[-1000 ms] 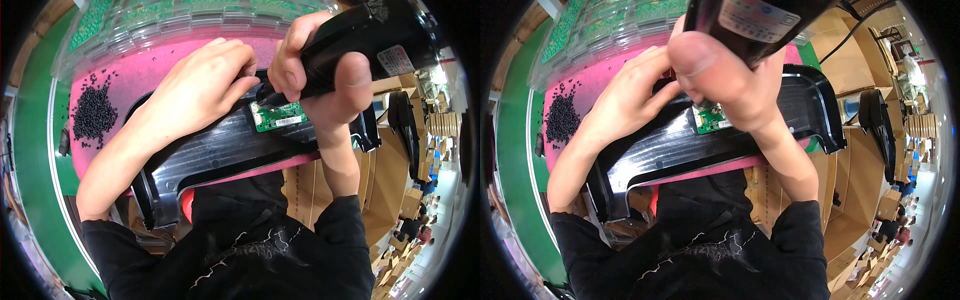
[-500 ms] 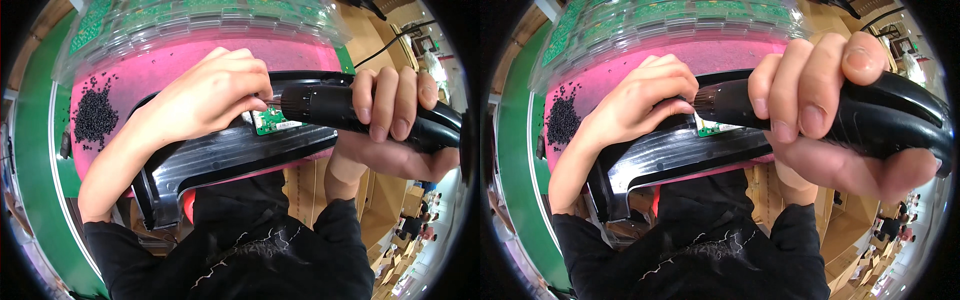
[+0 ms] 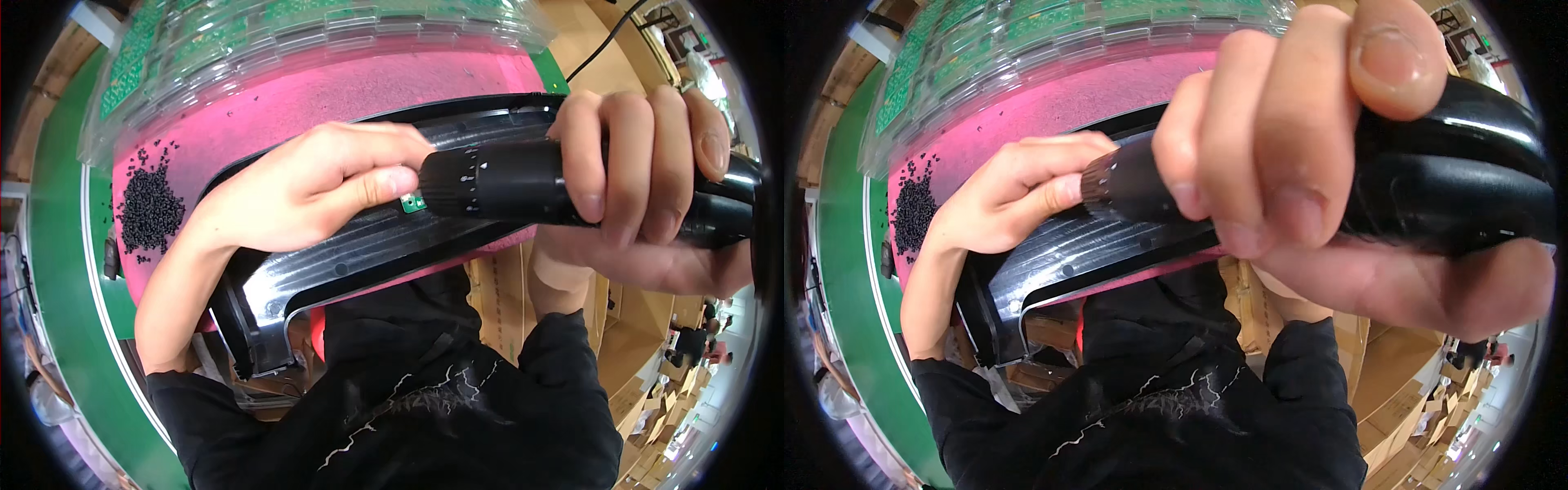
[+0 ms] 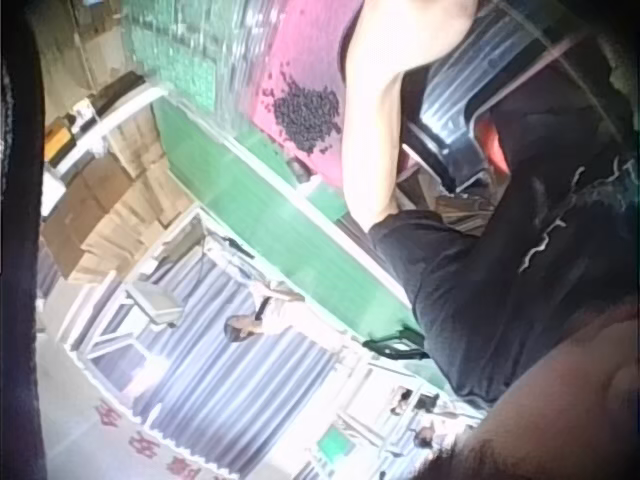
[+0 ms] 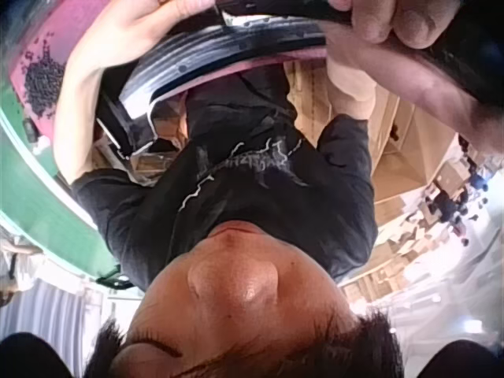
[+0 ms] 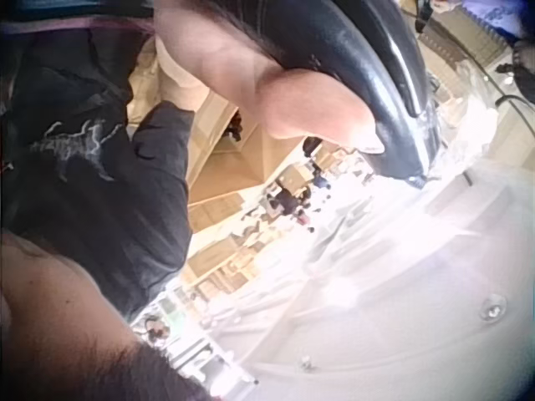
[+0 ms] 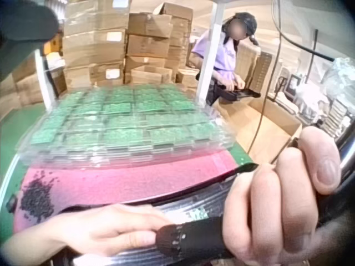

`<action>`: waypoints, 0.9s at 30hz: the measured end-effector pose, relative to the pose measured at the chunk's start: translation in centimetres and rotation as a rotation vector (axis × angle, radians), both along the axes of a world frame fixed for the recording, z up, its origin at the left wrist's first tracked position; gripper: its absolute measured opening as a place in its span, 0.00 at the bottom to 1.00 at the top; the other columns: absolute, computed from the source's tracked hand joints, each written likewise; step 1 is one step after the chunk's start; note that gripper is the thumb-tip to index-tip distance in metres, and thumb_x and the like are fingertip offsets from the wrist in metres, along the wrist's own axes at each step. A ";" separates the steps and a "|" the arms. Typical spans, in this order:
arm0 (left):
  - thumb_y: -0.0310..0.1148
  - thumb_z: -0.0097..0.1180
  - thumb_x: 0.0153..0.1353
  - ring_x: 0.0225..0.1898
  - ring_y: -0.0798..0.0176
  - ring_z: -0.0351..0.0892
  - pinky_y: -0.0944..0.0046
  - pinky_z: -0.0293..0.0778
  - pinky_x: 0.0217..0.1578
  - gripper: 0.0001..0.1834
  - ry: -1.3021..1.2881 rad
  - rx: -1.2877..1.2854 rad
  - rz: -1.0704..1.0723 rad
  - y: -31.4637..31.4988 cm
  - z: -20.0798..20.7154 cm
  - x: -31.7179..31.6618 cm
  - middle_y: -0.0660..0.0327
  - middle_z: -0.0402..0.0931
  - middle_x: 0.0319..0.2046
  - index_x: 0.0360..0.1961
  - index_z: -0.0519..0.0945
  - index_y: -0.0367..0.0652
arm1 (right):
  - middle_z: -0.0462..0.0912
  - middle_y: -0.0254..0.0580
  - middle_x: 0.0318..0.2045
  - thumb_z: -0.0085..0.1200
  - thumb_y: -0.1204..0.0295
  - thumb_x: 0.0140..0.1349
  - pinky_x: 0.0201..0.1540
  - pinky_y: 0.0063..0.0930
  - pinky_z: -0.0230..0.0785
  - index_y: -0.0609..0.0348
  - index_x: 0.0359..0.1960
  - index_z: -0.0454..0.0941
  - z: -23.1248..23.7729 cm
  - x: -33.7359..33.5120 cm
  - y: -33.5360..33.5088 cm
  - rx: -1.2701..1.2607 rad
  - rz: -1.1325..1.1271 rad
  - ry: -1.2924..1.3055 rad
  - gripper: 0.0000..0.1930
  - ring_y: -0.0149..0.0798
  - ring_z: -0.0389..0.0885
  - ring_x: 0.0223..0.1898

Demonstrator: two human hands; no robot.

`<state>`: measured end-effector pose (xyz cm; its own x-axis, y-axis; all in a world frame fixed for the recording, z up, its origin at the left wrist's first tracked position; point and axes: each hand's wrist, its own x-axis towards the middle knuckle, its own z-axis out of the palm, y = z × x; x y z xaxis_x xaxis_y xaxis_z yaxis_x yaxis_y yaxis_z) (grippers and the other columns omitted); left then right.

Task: The recorder is assembling electronic circuit boards into plastic housings and securing them with screws using a power tool.

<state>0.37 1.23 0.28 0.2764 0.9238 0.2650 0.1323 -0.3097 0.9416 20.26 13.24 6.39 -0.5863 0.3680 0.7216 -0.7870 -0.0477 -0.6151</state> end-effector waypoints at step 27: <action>0.29 0.55 0.65 0.37 0.44 0.75 0.53 0.70 0.41 0.07 0.526 0.280 0.453 0.3 -1.3 0.1 0.50 0.74 0.31 0.36 0.76 0.34 | 0.73 0.30 0.21 0.65 0.31 0.48 0.23 0.19 0.65 0.57 0.41 0.69 -1.5 -0.8 -2.0 0.052 -0.105 -0.710 0.41 0.26 0.70 0.19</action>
